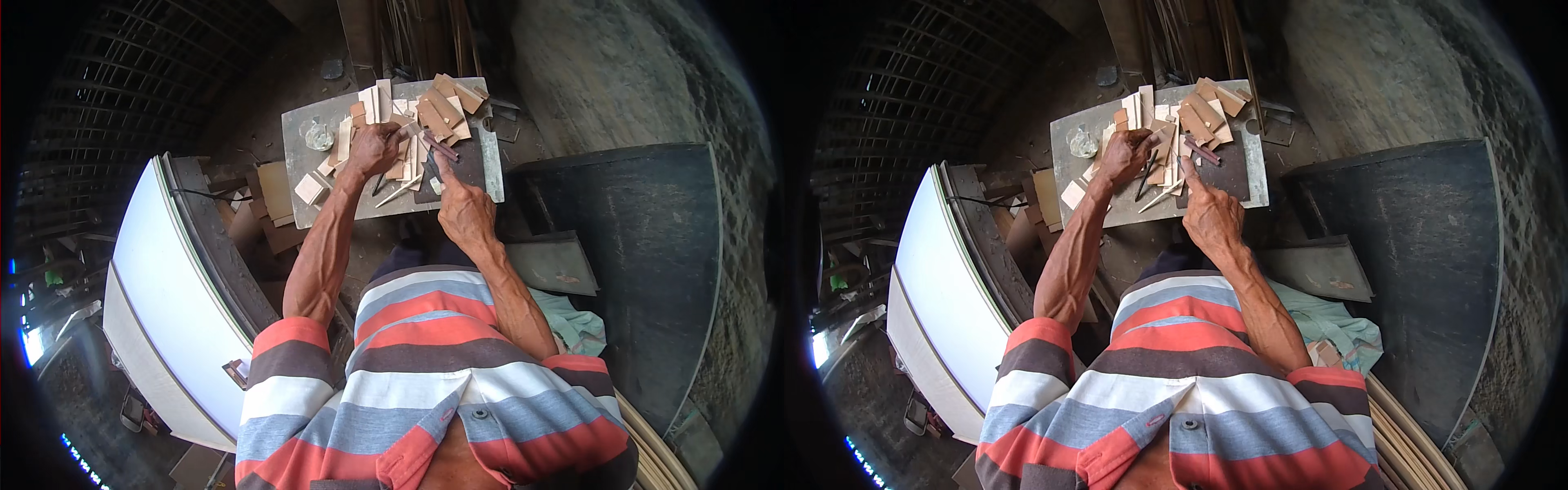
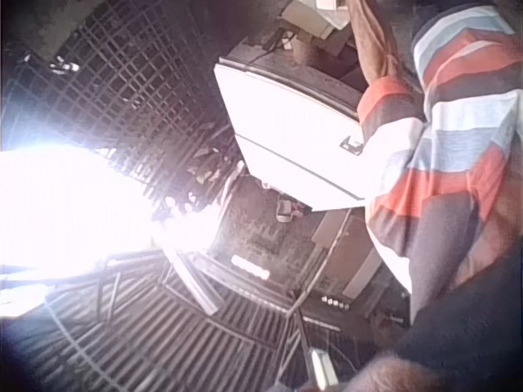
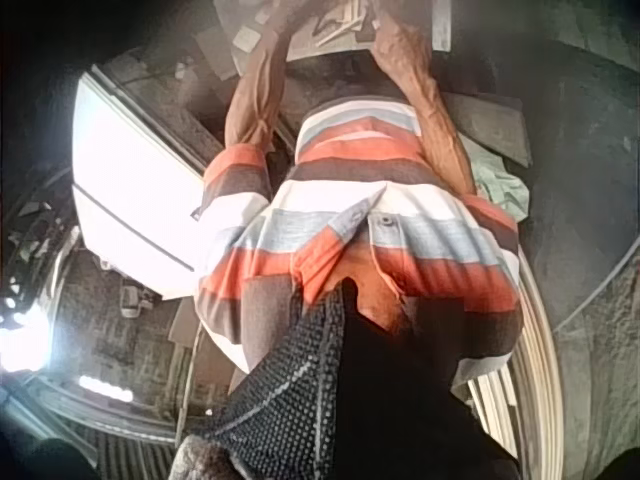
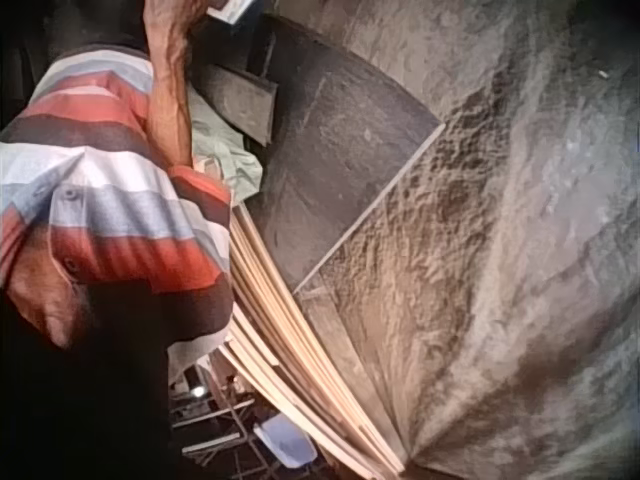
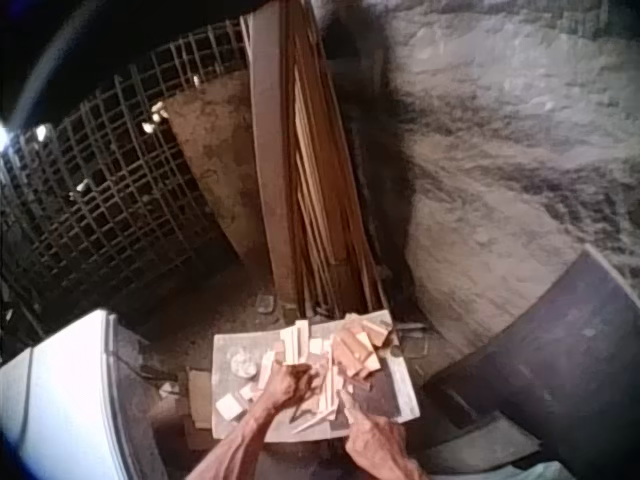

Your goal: The person uses a chisel to carve and shape small rectangular wooden pieces on a cluttered workbench. They repeatedly hold each piece with the left hand and scrape the surface with the chisel in the right hand, then place the finished piece back onto the pile.

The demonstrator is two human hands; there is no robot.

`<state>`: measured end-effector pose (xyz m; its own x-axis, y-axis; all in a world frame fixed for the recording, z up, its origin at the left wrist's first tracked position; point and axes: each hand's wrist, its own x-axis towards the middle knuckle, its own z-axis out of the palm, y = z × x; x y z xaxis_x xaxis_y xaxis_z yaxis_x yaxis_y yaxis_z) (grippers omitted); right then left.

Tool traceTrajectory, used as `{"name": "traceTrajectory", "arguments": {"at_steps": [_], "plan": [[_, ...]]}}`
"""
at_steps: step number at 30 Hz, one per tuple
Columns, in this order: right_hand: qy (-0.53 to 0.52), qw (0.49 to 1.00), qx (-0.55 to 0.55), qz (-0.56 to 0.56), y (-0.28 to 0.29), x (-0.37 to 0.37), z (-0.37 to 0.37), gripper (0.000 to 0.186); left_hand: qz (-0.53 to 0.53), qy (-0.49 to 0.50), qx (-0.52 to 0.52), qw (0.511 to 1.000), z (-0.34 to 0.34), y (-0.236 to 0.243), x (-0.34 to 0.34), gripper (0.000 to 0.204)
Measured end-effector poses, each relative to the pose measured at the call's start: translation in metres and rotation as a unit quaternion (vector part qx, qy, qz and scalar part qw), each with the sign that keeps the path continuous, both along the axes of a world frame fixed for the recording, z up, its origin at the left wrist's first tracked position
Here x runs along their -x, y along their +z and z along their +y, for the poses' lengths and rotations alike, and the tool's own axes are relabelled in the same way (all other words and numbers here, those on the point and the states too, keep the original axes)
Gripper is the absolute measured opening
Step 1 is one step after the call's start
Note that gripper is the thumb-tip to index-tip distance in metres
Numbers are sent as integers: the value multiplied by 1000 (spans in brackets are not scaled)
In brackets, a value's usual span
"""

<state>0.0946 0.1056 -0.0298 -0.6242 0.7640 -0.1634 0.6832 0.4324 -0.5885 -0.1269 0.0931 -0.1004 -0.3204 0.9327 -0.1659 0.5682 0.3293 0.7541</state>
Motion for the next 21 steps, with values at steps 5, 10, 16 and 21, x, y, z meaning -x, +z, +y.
{"name": "traceTrajectory", "arguments": {"at_steps": [5,10,16,21], "plan": [[8,999,-29,-22,9,-15,-10,59,114,-39,-51,991,-1,-12,-6,16],[4,1000,-10,-18,11,-14,-3,53,143,-43,-34,988,1,-14,-3,14],[15,999,28,-31,20,-2,1,53,137,-14,13,990,-8,4,1,19],[18,998,14,-56,7,-3,7,56,164,-25,-16,986,1,-13,-13,20]]}}
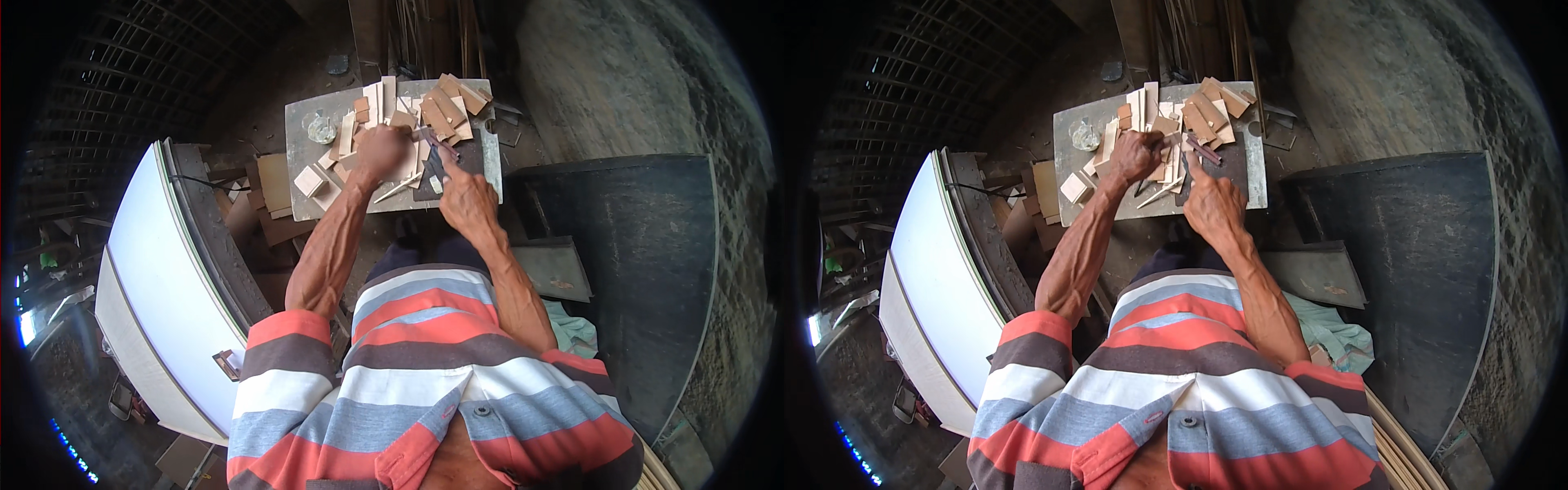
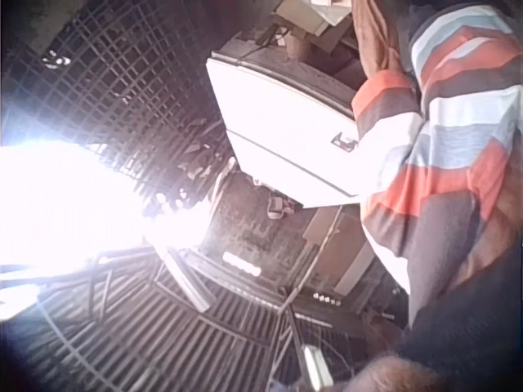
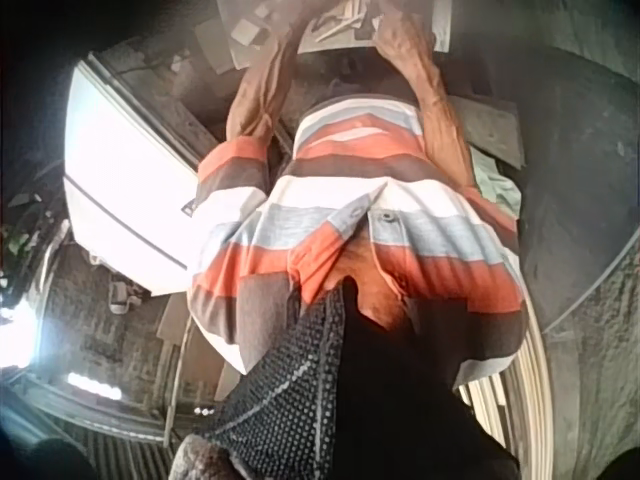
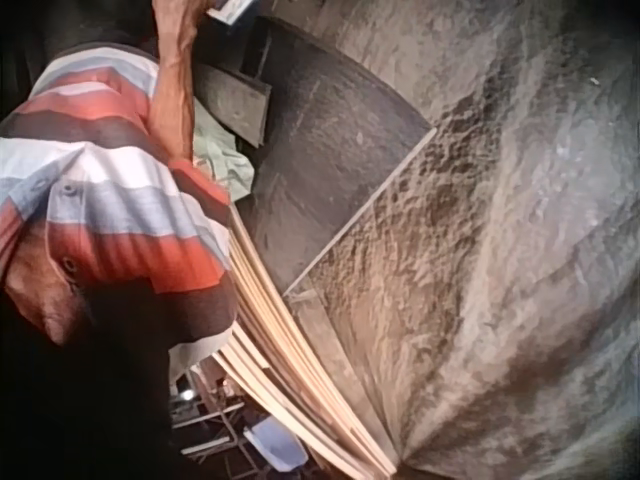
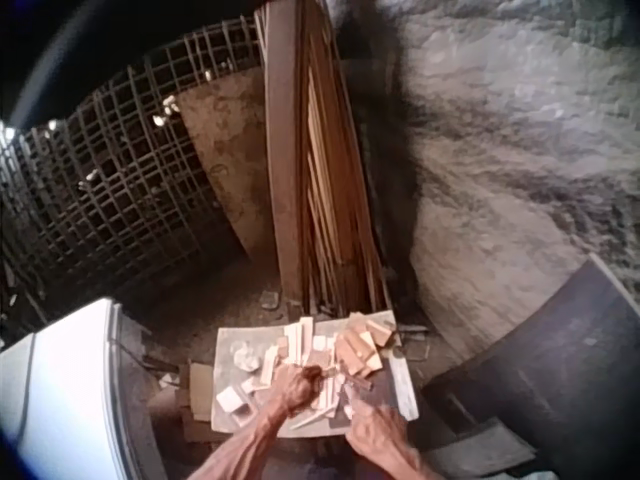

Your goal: The person uses a chisel to carve and shape small rectangular wooden pieces on a cluttered workbench. They repeatedly hold each piece with the left hand and scrape the surface with the chisel in the right hand, then place the finished piece back onto the pile.

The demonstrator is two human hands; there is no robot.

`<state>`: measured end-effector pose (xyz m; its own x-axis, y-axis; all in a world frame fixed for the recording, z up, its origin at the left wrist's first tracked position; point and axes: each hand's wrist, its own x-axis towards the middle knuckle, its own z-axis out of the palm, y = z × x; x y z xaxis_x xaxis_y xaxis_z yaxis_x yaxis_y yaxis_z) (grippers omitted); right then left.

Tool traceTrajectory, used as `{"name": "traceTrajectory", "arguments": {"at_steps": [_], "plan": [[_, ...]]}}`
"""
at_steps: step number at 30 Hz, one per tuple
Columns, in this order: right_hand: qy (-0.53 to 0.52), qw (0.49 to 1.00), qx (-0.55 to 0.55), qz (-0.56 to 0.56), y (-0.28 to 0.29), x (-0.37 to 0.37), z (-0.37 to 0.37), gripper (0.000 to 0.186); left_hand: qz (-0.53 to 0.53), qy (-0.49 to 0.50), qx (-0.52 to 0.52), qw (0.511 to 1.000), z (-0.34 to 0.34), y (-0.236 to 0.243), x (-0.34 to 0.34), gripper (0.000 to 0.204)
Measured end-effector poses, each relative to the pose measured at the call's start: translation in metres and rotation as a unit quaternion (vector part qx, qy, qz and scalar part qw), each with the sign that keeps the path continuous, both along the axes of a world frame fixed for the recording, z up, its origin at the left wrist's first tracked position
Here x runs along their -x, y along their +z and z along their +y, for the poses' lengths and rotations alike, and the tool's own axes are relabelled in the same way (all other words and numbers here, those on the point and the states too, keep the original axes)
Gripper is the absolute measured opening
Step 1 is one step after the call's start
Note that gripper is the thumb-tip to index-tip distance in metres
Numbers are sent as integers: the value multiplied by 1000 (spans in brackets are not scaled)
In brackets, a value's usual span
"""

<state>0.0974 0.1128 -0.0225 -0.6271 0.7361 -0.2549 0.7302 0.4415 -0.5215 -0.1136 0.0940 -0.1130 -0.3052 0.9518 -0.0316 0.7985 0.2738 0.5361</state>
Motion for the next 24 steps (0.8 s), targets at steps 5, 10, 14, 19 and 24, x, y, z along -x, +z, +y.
{"name": "traceTrajectory", "arguments": {"at_steps": [5,10,14,19,24], "plan": [[-11,1000,20,-1,6,-6,-6,53,-19,-14,10,1000,-10,2,0,18],[-2,999,11,34,1,-21,-13,51,-14,-14,9,1000,-16,2,1,17],[-30,999,9,8,-3,-3,0,52,4,-27,43,999,-13,4,-18,17],[-31,999,33,12,2,-10,-14,51,-2,-16,0,1000,-13,2,-11,16],[-32,999,24,25,-3,-8,-8,53,12,-5,-3,1000,-18,-2,-4,18]]}}
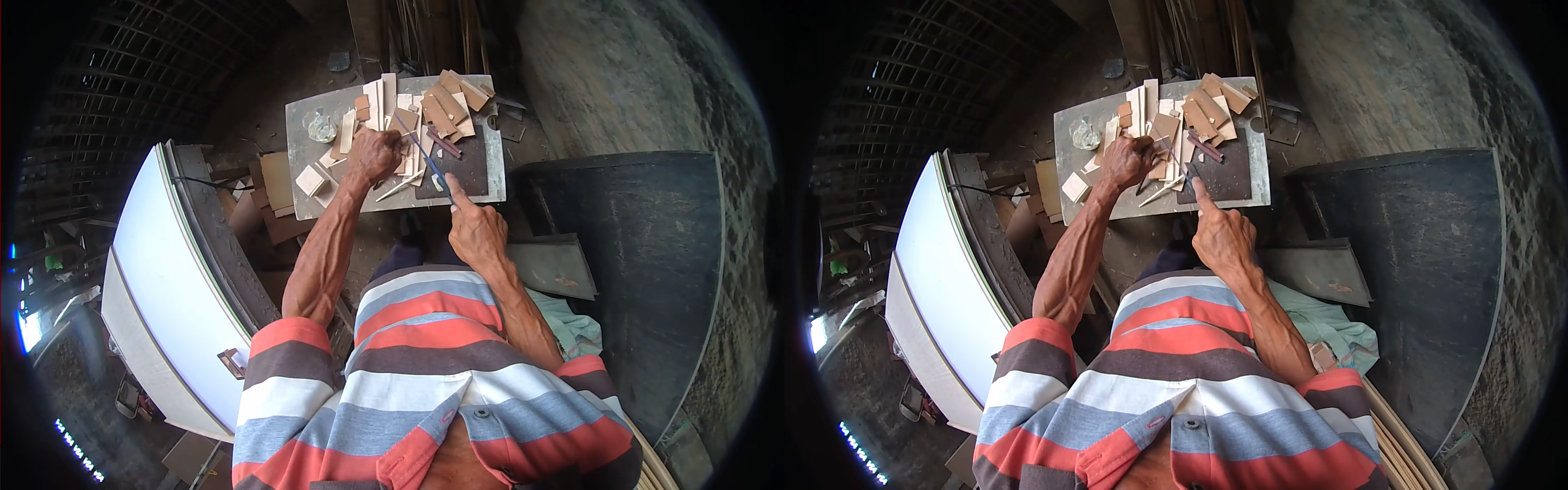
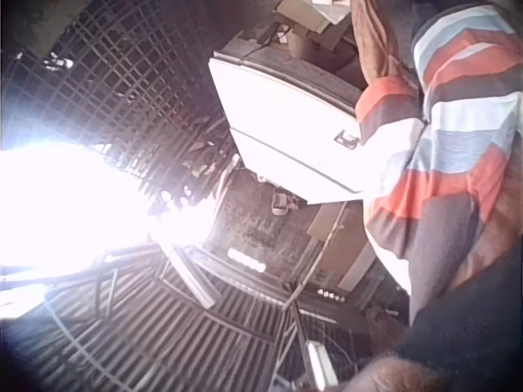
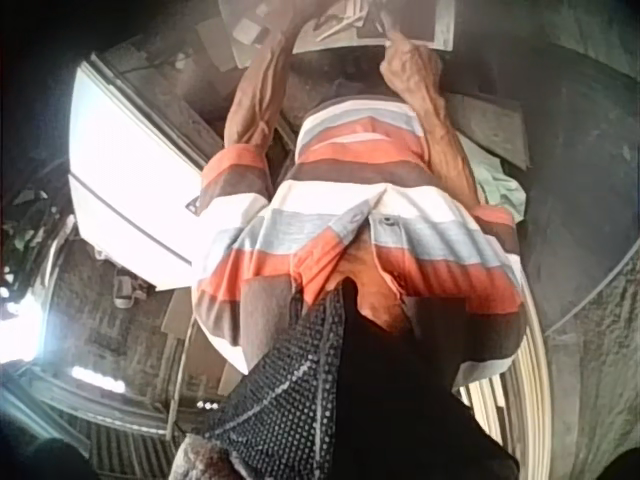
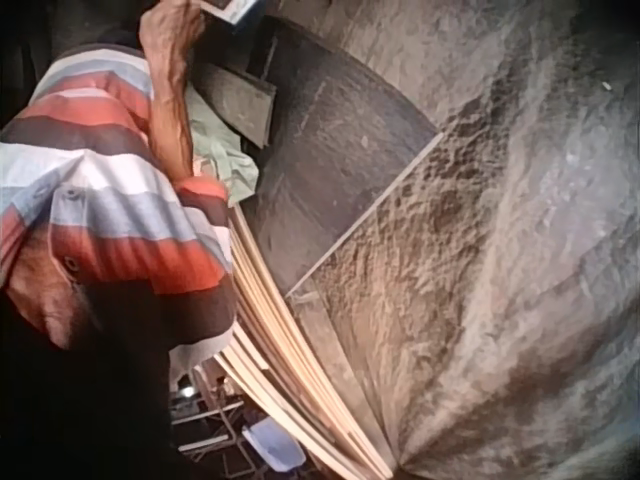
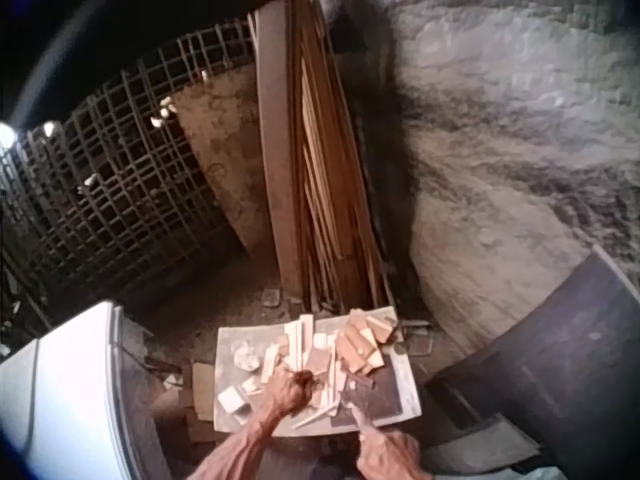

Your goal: The person uses a chisel to carve and shape small rectangular wooden pieces on a cluttered workbench. They repeatedly hold each piece with the left hand and scrape the surface with the chisel in the right hand, then place the finished piece back onto the pile.

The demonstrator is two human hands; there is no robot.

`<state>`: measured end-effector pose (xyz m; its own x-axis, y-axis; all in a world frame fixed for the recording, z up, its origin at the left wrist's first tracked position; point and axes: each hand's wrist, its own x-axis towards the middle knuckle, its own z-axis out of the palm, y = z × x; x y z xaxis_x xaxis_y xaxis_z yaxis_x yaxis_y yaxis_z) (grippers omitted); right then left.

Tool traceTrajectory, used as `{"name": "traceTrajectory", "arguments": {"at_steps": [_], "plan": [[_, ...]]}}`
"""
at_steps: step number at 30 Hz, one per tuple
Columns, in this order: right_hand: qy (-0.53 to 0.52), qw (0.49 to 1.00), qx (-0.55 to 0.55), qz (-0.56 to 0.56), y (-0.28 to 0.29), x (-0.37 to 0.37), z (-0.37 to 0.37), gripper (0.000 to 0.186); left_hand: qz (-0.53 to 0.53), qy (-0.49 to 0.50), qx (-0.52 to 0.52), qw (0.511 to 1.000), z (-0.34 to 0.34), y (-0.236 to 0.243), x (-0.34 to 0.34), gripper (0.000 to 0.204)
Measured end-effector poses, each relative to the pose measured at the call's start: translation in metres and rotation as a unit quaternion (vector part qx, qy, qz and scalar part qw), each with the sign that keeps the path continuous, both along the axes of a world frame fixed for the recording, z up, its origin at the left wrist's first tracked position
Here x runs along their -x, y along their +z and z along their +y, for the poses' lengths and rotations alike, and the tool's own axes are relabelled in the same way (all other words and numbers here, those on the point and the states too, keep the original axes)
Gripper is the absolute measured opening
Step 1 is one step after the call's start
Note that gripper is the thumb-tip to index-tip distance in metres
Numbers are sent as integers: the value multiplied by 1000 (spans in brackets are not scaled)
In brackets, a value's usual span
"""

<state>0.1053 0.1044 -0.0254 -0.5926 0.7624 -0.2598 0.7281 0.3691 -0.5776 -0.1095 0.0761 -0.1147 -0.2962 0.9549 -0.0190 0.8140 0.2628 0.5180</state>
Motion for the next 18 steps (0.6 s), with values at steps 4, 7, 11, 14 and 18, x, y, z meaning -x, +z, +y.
{"name": "traceTrajectory", "arguments": {"at_steps": [4,7,11,14,18], "plan": [[10,1000,-19,-12,-8,6,6,53,0,8,-6,1000,10,-5,0,18],[9,1000,-23,-1,4,-10,-10,50,12,-7,11,1000,5,0,3,17],[17,1000,-3,-22,5,8,7,51,26,-26,32,999,7,-2,9,16],[18,1000,5,2,-1,-4,-7,53,0,23,26,999,2,-1,12,17],[20,999,-4,-36,-2,8,6,55,6,-18,4,1000,5,1,2,14]]}}
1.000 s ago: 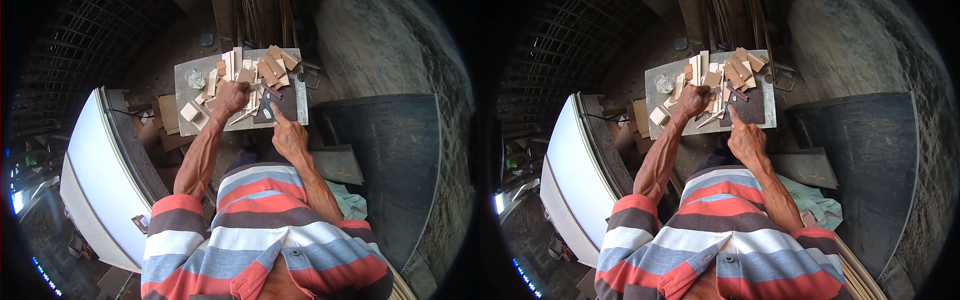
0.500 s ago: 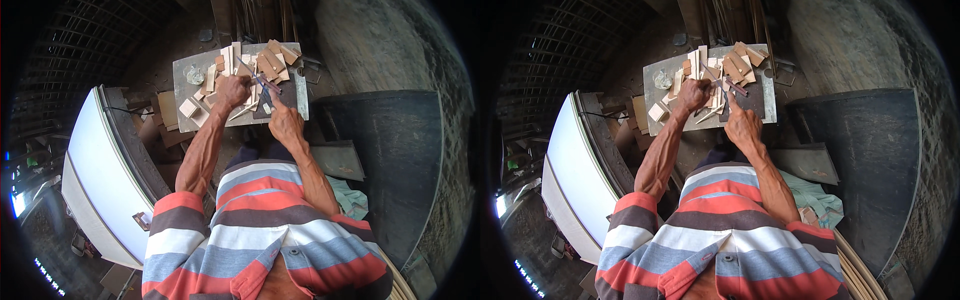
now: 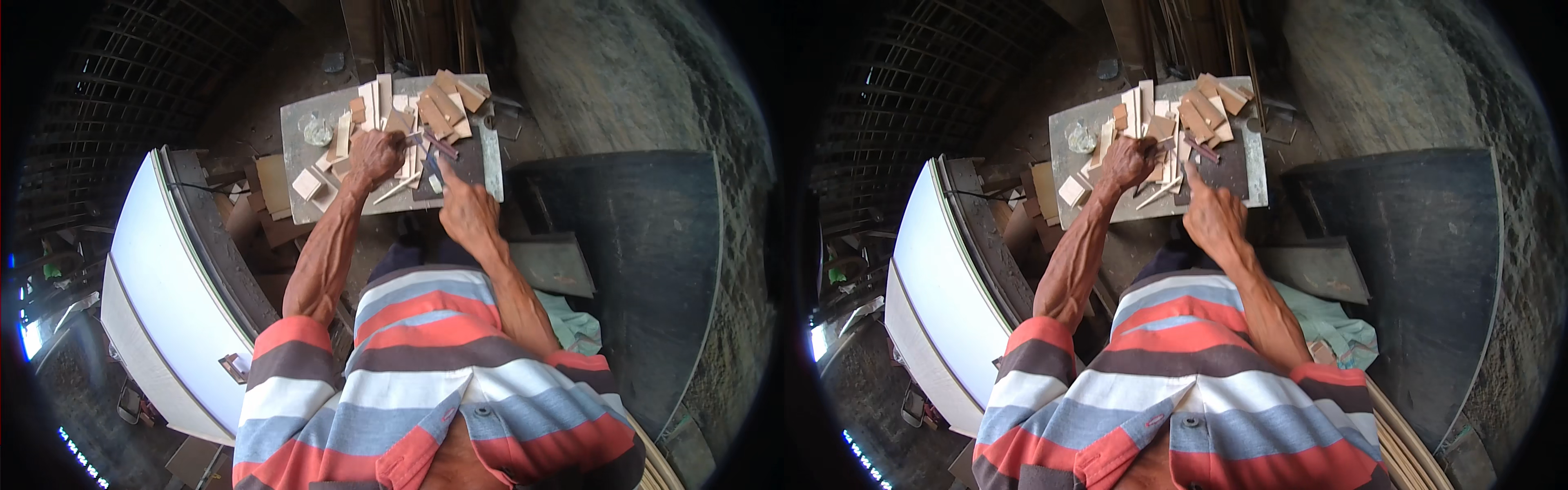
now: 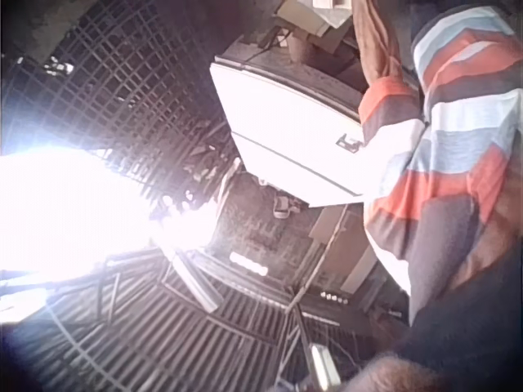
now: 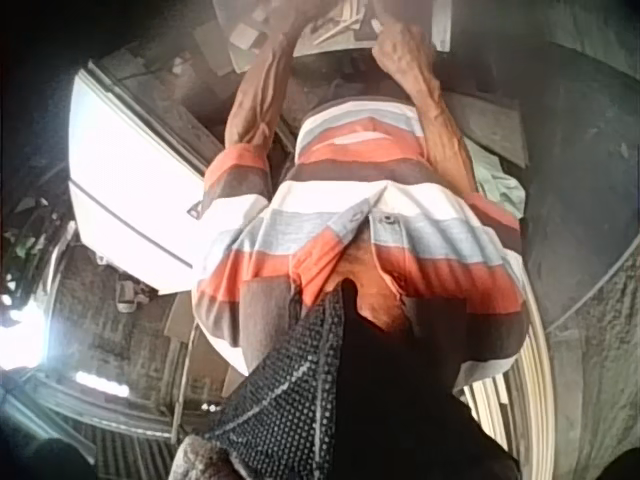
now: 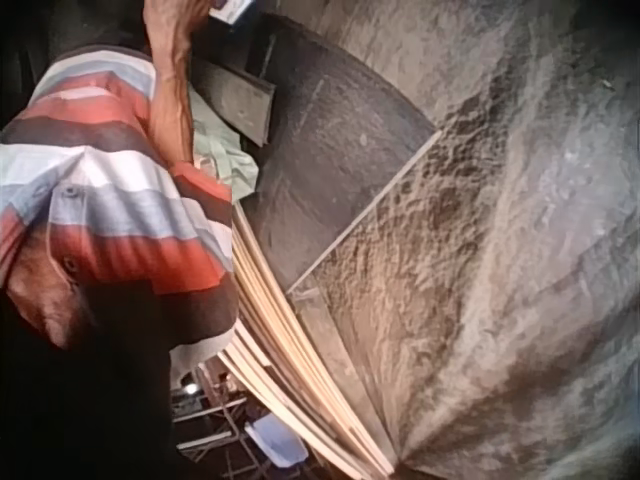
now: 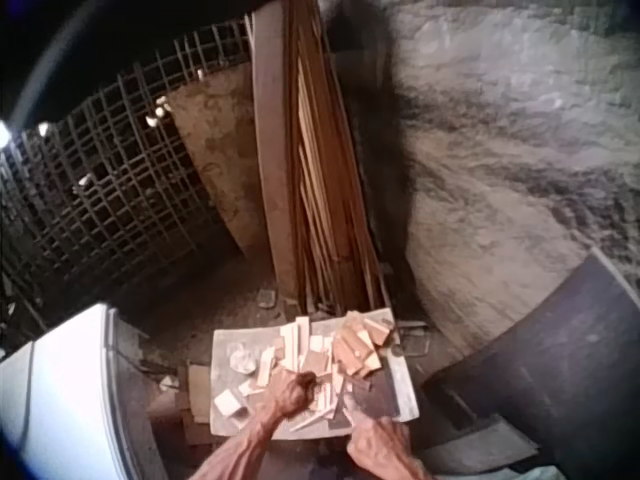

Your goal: The person uses a chisel to carve and shape small rectangular wooden pieces on a cluttered workbench. They repeatedly hold each piece with the left hand and scrape the surface with the chisel in the right hand, then place the finished piece back onto the pile.

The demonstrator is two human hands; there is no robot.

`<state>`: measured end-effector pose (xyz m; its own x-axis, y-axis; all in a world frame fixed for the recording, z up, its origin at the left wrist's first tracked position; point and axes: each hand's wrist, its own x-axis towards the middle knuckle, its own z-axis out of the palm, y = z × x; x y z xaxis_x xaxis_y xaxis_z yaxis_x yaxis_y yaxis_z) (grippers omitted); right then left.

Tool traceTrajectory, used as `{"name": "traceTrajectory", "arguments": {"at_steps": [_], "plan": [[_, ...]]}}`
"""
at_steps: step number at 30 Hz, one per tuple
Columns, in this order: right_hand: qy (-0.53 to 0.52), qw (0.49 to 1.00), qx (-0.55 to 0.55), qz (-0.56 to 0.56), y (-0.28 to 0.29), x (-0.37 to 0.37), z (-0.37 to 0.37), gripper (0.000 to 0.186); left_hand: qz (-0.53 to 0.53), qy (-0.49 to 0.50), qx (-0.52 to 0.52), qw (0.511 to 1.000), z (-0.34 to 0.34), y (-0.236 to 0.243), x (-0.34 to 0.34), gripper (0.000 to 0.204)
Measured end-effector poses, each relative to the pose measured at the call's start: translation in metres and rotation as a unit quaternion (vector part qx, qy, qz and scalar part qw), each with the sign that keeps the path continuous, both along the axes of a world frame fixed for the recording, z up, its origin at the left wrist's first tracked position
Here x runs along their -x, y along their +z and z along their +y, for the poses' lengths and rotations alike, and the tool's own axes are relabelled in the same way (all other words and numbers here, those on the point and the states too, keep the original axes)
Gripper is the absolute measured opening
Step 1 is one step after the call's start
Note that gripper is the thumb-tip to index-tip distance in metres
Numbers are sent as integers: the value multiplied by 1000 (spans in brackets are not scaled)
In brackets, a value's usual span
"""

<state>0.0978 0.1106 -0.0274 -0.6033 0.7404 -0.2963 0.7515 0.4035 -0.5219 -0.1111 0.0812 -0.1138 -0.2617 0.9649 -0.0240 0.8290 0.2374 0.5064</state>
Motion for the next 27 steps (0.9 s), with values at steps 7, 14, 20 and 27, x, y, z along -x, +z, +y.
{"name": "traceTrajectory", "arguments": {"at_steps": [7,14,20,27], "plan": [[-4,1000,10,6,10,-1,-4,54,2,17,3,1000,-2,-6,6,17],[1,1000,0,28,0,4,4,54,-13,16,0,1000,13,-5,20,18],[-7,1000,0,15,5,6,7,55,13,-2,-13,1000,13,-13,9,15],[-25,999,14,33,1,-5,-3,54,14,14,22,1000,14,-8,9,18]]}}
